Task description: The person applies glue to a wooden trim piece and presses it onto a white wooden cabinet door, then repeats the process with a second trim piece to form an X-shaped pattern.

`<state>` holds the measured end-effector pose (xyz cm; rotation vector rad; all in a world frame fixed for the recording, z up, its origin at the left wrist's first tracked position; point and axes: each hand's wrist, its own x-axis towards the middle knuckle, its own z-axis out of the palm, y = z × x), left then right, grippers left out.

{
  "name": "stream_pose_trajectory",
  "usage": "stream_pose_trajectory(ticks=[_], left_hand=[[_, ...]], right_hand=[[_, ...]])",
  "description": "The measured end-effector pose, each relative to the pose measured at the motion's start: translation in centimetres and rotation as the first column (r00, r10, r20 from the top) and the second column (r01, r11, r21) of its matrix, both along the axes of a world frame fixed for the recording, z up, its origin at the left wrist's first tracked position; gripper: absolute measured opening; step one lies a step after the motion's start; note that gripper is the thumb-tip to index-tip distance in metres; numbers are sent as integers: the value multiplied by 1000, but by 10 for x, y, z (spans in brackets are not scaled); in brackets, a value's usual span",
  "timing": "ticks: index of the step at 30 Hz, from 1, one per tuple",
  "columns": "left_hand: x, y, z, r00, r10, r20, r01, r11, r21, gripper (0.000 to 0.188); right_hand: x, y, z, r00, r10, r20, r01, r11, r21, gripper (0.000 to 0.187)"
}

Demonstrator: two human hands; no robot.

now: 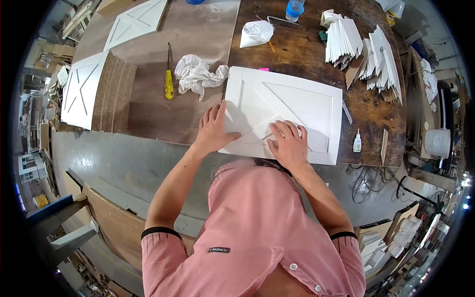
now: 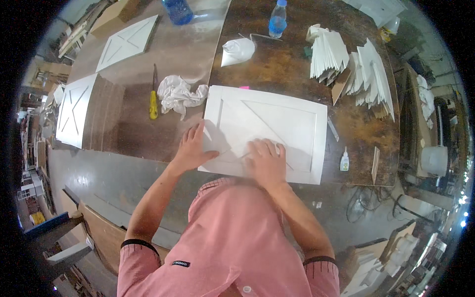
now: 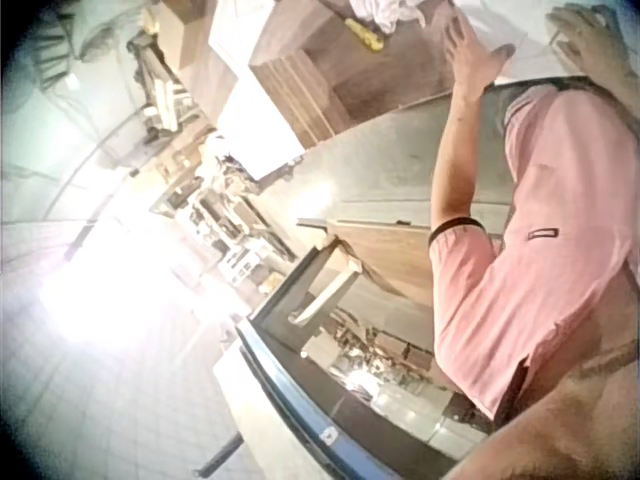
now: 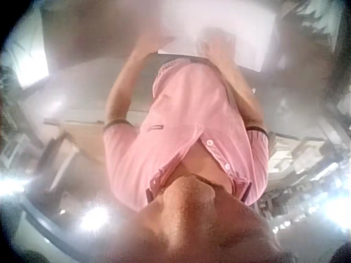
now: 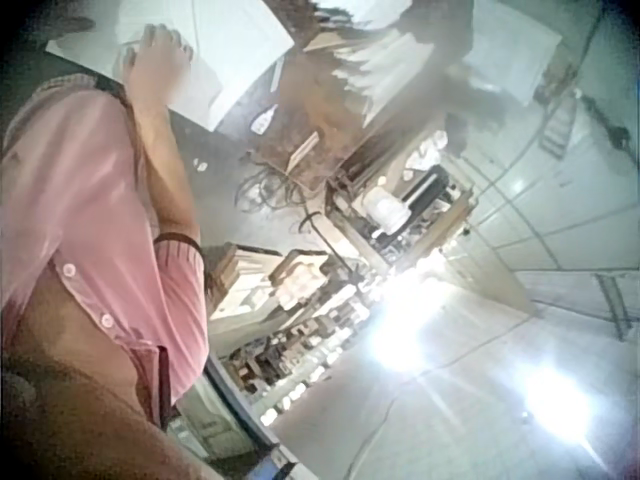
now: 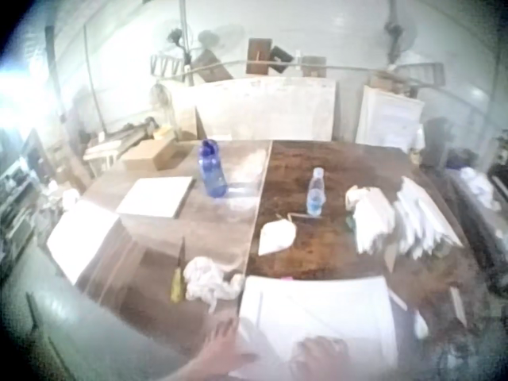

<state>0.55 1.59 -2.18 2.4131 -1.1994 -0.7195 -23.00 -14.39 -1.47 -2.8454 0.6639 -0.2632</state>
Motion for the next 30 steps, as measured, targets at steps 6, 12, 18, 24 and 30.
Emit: stream_pose_trajectory(ticks=[6, 12, 18, 24, 30], left_hand=[[-14, -9, 6, 999, 14, 50, -15, 1000, 27, 128], [-14, -11, 4, 1000, 4, 17, -5, 999, 42, 130], [-12, -15, 9, 1000, -6, -11, 7, 996, 94, 132], [-13, -16, 10, 999, 0, -37, 4, 994, 109, 132], [-12, -15, 7, 999, 3, -35, 1, 994, 110, 134]], right_hand=[[-2, 1, 1, 999, -5, -38, 7, 999, 36, 48], [-3, 1, 0, 996, -6, -93, 12, 998, 67, 54], [-6, 0, -4, 997, -20, -70, 26, 995, 96, 54], [-7, -1, -8, 998, -22, -53, 26, 995, 91, 56], [-7, -1, -8, 999, -24, -24, 26, 997, 76, 55]])
